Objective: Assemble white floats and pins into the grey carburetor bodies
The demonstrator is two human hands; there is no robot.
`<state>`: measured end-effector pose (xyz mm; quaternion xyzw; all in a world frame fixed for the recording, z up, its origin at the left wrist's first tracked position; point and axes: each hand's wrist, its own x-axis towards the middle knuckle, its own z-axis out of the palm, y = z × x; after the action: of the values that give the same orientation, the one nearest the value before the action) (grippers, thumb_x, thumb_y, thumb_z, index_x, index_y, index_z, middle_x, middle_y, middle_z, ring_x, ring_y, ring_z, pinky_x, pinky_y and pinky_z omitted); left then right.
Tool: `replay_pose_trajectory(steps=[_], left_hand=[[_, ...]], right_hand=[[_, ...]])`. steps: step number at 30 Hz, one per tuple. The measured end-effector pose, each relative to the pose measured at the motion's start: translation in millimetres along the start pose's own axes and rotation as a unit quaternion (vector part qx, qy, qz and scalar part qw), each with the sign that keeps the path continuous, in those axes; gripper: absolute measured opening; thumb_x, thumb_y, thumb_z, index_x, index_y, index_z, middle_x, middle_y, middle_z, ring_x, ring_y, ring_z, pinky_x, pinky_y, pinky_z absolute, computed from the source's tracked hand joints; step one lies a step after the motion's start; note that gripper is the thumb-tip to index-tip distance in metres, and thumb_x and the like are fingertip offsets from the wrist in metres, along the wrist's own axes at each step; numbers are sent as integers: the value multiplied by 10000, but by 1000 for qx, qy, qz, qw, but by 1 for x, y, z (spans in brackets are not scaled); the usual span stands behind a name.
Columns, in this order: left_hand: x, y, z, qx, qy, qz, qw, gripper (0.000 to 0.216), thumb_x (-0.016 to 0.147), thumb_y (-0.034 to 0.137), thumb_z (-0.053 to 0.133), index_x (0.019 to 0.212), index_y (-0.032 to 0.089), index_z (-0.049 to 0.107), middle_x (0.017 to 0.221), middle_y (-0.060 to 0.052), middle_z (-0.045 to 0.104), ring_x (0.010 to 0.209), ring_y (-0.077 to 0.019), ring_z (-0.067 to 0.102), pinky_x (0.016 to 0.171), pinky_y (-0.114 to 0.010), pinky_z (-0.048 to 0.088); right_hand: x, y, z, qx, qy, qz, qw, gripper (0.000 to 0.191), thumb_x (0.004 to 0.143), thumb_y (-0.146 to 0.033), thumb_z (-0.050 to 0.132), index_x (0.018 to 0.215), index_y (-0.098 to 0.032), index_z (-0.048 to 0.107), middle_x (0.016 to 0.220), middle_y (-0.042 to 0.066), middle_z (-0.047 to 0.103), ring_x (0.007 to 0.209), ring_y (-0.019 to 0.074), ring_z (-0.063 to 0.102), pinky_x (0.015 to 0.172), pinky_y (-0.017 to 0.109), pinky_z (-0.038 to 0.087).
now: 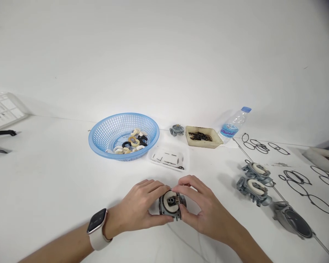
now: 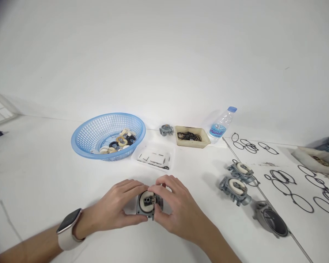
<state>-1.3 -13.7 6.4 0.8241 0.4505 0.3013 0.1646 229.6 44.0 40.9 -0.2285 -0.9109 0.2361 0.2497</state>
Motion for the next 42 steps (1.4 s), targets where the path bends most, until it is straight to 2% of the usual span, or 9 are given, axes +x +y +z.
replay_pose_trajectory(steps=[5,11,17,23,42], left_hand=[[0,-1,0,-5,4,3,1000,474,877,492,739,1236,218,594,1131,-79,708,998,-255,687,890,-384,548],[0,-1,0,-10,-2,5,1000,490,868,483,753,1243,223,578,1140,-73,706,1002,-258,692,886,-379,549],[0,-1,2,-5,3,0,1000,480,866,474,750,1232,218,573,1140,-81,701,980,-261,690,864,-383,548],[-1,2,2,-1,2,-2,1000,472,868,485,744,1225,222,579,1128,-77,707,968,-263,698,856,-381,553],[-2,-2,4,-7,-11,-6,1000,509,872,525,748,1245,249,538,1154,-38,697,988,-260,690,862,-394,530]], right_hand=[[0,-2,-2,-1,-9,-8,1000,373,862,-48,540,1173,-239,614,1025,64,628,923,234,569,820,398,522],[0,-2,-7,68,-51,9,996,475,795,-40,591,1213,-264,615,1074,44,630,989,215,593,904,370,529],[0,-1,-5,55,-24,32,998,419,846,-39,547,1189,-266,627,1087,54,598,981,208,587,838,342,525],[0,-2,-7,101,-60,28,993,492,802,-14,564,1217,-275,612,1057,25,607,967,190,593,874,332,523],[0,0,-5,88,-60,27,994,475,801,-15,557,1193,-275,615,1059,15,622,955,187,592,875,332,506]])
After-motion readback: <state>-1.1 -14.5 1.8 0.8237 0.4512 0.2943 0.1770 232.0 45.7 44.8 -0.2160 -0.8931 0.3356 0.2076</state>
